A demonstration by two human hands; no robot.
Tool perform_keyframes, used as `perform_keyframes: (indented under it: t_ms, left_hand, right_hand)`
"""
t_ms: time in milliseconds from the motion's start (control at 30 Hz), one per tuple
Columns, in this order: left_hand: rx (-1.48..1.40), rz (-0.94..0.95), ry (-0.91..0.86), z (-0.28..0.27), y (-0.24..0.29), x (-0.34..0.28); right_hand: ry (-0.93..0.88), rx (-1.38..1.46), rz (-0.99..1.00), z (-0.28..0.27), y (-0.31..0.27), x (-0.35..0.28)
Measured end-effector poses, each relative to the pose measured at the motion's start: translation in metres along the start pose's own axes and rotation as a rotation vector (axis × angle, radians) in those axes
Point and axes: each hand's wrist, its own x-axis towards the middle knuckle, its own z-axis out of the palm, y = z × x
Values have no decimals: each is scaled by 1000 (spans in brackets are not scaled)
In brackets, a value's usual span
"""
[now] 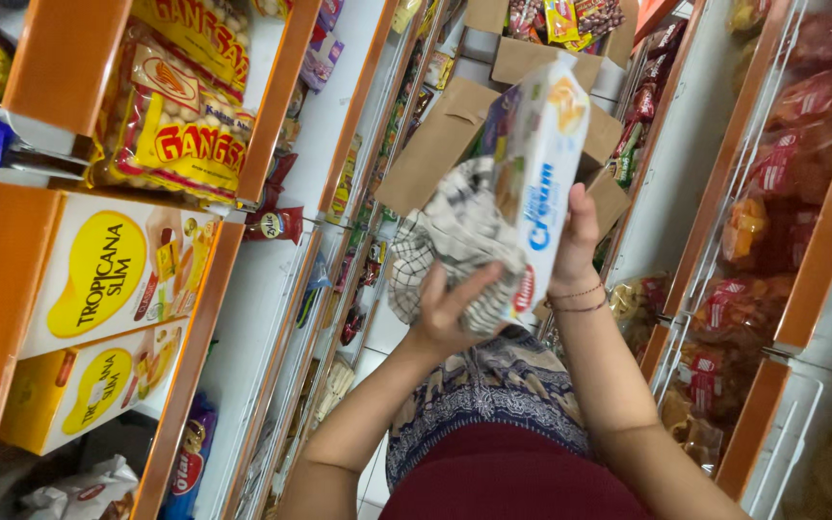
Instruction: The person wipes various packaged snack items with a cloth before placing them onto store shelves. The person uses a handheld scanner on some items and sprays a liquid from a bottle onto the cloth.
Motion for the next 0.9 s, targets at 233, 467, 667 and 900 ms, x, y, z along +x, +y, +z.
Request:
perform_keyframes:
  t_ms: [233,467,667,900]
  left_hand:
    - [101,116,-304,-11,26,33]
    - [123,-179,-54,-25,0,67]
    - [154,133,-276,0,14,42]
    - [219,358,-319,21,13,29]
  right_hand:
    - [-274,365,62,-53,15,2]
    - [-153,240,178,-49,32,-32]
    - [-145,291,61,-37,29,-21]
    - [-3,240,17,-60,31,-21]
